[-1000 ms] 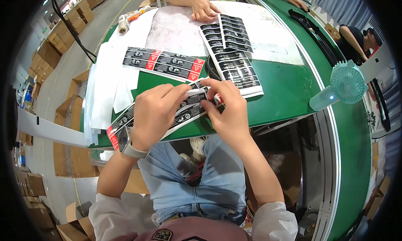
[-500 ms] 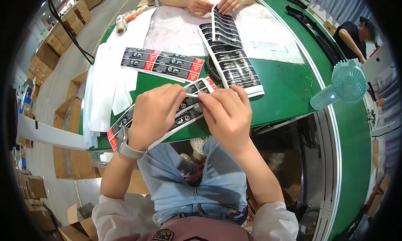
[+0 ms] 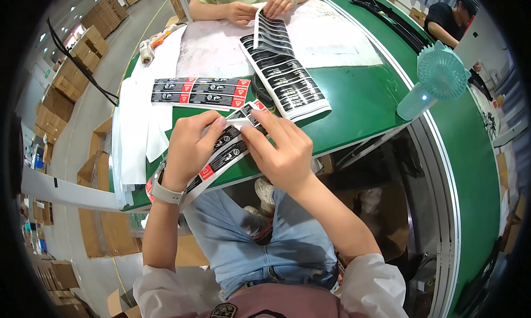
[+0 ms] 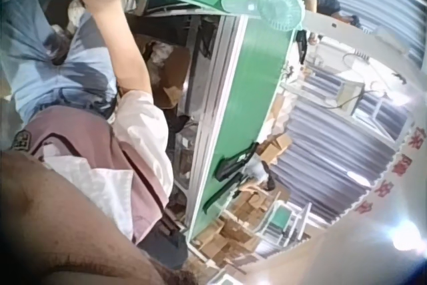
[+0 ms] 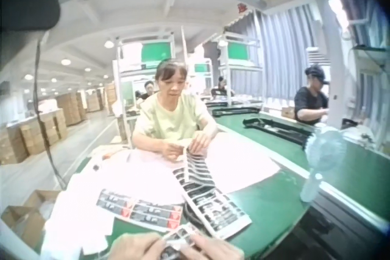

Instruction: The person peels warning stickers from sheets and adheres them onto black plastic components by hand, smoothing each label down before passing the components along the assembly line.

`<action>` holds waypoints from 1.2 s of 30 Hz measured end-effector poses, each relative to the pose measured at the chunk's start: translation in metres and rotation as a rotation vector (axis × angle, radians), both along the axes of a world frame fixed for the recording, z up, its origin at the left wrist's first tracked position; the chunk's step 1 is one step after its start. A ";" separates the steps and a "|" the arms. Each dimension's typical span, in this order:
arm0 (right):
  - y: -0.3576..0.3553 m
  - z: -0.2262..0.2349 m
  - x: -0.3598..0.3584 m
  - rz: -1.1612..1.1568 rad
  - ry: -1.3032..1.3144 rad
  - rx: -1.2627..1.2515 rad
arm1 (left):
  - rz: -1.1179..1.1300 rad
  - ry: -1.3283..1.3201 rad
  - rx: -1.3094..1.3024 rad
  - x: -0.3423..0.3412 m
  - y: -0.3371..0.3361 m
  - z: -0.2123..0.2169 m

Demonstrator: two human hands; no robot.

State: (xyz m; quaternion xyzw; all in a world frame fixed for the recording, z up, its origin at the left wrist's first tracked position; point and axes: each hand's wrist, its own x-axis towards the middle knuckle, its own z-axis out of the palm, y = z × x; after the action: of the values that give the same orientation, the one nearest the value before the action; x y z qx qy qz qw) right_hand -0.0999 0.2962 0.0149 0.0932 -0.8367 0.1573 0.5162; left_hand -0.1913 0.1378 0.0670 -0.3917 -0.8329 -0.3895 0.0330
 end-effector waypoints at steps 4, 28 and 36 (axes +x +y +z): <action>-0.005 0.012 0.021 0.165 0.059 -0.163 | 0.004 -0.086 0.080 0.001 0.004 0.002; 0.204 0.015 0.762 -2.481 0.329 -1.059 | -0.300 0.376 -0.380 0.002 -0.002 0.001; 0.249 0.022 0.784 -2.166 0.564 -1.187 | -0.298 0.467 -0.453 -0.030 0.001 -0.014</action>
State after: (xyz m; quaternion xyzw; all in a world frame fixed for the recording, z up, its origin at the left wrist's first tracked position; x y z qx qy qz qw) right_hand 0.6840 0.5457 0.0373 -0.8520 -0.1464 -0.0198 0.5023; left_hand -0.2211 0.1385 0.0532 -0.5846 -0.8019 -0.0954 0.0777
